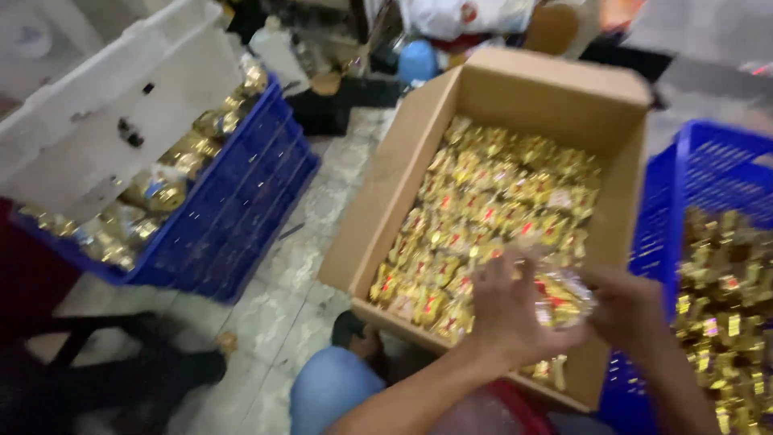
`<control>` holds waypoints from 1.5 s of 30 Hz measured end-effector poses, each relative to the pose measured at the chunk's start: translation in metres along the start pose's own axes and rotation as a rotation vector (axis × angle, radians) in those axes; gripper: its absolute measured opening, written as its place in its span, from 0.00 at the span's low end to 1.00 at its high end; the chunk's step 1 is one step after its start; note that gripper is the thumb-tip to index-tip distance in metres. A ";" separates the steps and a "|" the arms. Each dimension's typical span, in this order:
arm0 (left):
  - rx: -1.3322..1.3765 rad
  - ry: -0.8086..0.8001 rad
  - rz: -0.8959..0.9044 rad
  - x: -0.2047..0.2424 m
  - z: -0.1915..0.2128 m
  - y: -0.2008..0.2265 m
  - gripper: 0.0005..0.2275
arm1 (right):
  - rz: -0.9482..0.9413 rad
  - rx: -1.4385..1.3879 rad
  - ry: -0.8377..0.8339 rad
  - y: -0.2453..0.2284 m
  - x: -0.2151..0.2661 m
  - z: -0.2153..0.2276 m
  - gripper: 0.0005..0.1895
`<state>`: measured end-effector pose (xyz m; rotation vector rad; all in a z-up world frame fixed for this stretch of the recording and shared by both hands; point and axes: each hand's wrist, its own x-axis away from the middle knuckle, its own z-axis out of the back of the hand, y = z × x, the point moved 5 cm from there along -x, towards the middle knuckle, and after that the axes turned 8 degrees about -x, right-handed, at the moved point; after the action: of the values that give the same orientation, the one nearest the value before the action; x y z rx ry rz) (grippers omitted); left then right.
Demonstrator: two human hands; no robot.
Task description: The person sits on the floor and repeatedly places small gold-wrapped items into clear plastic bags, then places the filled bags into a cardboard box. The person handles the items one at a time from a blue basket and arranges them in the box.
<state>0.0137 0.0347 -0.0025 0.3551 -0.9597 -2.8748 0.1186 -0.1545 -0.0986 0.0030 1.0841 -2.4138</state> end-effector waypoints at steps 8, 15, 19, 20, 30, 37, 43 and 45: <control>0.244 -0.050 0.074 -0.005 0.001 0.000 0.35 | -0.280 -0.161 -0.158 -0.045 0.011 0.034 0.24; 0.401 -0.231 0.270 -0.032 -0.002 -0.026 0.43 | -0.074 0.062 -0.189 -0.025 0.031 -0.013 0.52; 0.437 -0.024 0.113 -0.033 0.002 -0.012 0.36 | -0.001 0.211 0.042 0.015 0.020 0.017 0.18; 0.371 0.134 -0.058 -0.029 0.002 -0.005 0.28 | -0.066 0.201 0.009 0.021 0.014 0.018 0.19; -0.134 -1.263 -0.423 0.061 -0.105 0.025 0.36 | -0.633 0.149 -0.186 0.038 -0.026 -0.010 0.32; -0.255 -1.217 -0.208 0.019 -0.086 0.001 0.36 | -0.579 0.007 -0.358 0.009 -0.063 -0.113 0.39; -0.257 -1.267 -0.166 0.029 -0.091 -0.002 0.25 | -0.683 -0.214 -0.522 0.025 -0.108 -0.199 0.28; -0.290 -1.245 -0.136 0.026 -0.096 -0.006 0.22 | -0.681 -0.230 -0.579 0.041 -0.107 -0.225 0.24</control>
<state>0.0126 -0.0200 -0.0857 -1.5770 -0.5140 -3.1093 0.1872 0.0274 -0.2601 -1.2372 1.1809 -2.5386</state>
